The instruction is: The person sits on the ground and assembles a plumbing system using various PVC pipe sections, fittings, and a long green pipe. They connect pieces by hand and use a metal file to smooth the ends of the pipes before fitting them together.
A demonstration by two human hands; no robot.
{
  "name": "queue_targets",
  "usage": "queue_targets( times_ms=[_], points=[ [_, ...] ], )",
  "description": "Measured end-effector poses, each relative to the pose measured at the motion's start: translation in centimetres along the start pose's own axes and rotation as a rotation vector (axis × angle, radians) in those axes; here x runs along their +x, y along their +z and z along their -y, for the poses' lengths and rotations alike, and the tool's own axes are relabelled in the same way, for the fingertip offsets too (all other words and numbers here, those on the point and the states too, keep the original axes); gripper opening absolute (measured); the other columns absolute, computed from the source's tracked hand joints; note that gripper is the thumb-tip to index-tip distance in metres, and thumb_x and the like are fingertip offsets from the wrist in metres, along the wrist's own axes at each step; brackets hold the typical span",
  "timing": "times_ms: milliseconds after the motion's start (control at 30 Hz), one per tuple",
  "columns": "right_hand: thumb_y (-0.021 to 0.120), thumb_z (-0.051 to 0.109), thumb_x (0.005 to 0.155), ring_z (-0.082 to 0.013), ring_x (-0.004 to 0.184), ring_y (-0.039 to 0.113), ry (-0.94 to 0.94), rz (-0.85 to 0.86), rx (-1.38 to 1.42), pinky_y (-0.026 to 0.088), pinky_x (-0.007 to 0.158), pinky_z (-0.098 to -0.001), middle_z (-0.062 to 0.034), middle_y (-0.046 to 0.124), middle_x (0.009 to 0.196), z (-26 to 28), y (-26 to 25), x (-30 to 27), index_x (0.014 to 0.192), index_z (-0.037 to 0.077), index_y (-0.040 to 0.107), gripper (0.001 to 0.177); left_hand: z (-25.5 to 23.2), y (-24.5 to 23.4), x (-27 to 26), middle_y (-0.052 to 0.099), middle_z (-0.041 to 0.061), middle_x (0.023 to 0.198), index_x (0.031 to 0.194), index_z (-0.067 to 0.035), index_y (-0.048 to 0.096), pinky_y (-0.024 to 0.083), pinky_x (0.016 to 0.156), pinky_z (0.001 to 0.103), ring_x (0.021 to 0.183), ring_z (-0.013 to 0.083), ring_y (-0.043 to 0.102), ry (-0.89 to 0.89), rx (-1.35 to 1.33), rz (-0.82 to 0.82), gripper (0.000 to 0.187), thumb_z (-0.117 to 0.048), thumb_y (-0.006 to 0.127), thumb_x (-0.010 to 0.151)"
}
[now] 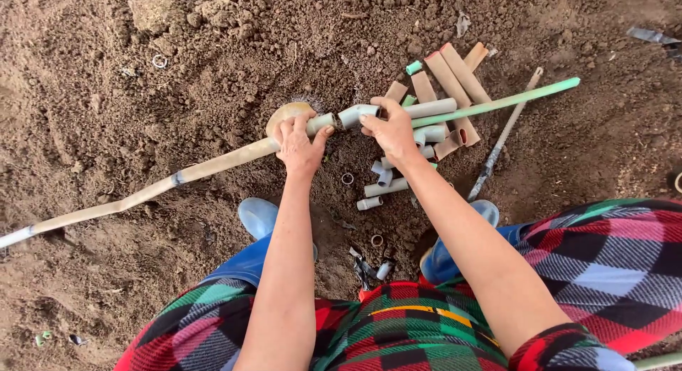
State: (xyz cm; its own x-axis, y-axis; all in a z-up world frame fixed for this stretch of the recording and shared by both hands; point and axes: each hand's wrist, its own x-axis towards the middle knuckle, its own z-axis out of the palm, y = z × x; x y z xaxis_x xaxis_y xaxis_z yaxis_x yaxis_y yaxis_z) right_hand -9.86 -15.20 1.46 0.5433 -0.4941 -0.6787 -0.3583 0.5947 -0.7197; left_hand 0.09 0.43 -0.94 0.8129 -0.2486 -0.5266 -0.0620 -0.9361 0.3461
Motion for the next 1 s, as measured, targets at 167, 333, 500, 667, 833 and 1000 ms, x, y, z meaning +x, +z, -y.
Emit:
queue_targets(
  times_ms=[167, 333, 500, 667, 833, 1000],
  points=[
    [0.071, 0.010, 0.080, -0.0159, 0.079, 0.066, -0.053, -0.003, -0.222, 0.062, 0.063, -0.0237, -0.0262, 0.051, 0.109, 0.2, 1.0, 0.1, 0.125, 0.000, 0.052, 0.049, -0.6, -0.6, -0.4, 0.039, -0.002, 0.123, 0.119, -0.035, 0.051, 0.036, 0.093, 0.063, 0.132, 0.0253, 0.028, 0.024, -0.019, -0.022, 0.048, -0.062, 0.062, 0.081],
    [0.074, 0.022, 0.080, -0.0156, 0.065, 0.070, -0.127, 0.027, -0.459, 0.059, 0.055, -0.0205, -0.0196, 0.062, 0.098, -1.1, 0.4, 1.8, 0.120, 0.005, 0.056, 0.048, -0.2, 0.1, -0.2, 0.039, -0.002, 0.124, 0.120, -0.036, 0.050, 0.036, 0.093, 0.063, 0.131, 0.0251, 0.030, 0.016, -0.010, -0.015, 0.050, -0.064, 0.062, 0.080],
    [0.075, 0.015, 0.079, -0.0388, 0.106, 0.058, -0.367, 0.040, -0.594, 0.051, 0.086, -0.0460, -0.0223, 0.056, 0.113, -1.0, 0.6, 0.6, 0.121, 0.005, 0.058, 0.047, -1.1, -1.1, -0.8, 0.039, -0.002, 0.124, 0.120, -0.035, 0.051, 0.037, 0.093, 0.062, 0.131, 0.0259, 0.032, 0.007, -0.017, -0.010, 0.051, -0.064, 0.062, 0.079],
    [0.071, 0.010, 0.082, -0.0368, 0.110, 0.056, -0.490, -0.002, -0.647, 0.049, 0.092, -0.0432, -0.0182, 0.058, 0.114, -1.4, 1.1, 0.2, 0.122, 0.009, 0.057, 0.042, -1.5, -1.3, -1.1, 0.040, -0.002, 0.123, 0.119, -0.036, 0.051, 0.037, 0.093, 0.059, 0.125, 0.0262, 0.039, 0.000, -0.015, -0.016, 0.051, -0.065, 0.062, 0.078],
    [0.065, 0.017, 0.088, -0.0344, 0.113, 0.054, -0.405, 0.123, -0.743, 0.045, 0.096, -0.0441, -0.0172, 0.056, 0.115, -0.3, 0.8, 1.5, 0.124, 0.009, 0.055, 0.038, -1.4, -1.4, -1.2, 0.039, -0.003, 0.123, 0.120, -0.037, 0.050, 0.037, 0.093, 0.059, 0.124, 0.0258, 0.041, -0.001, -0.010, -0.023, 0.052, -0.066, 0.061, 0.078],
    [0.066, 0.013, 0.087, -0.0448, 0.119, 0.046, -0.321, 0.249, -0.725, 0.039, 0.096, -0.0568, -0.0237, 0.047, 0.124, 0.3, 0.4, 2.8, 0.131, 0.006, 0.048, 0.048, -1.3, -1.2, -1.0, 0.039, -0.004, 0.123, 0.120, -0.037, 0.050, 0.037, 0.093, 0.060, 0.125, 0.0247, 0.040, 0.002, -0.018, -0.028, 0.053, -0.066, 0.061, 0.077]
  ],
)
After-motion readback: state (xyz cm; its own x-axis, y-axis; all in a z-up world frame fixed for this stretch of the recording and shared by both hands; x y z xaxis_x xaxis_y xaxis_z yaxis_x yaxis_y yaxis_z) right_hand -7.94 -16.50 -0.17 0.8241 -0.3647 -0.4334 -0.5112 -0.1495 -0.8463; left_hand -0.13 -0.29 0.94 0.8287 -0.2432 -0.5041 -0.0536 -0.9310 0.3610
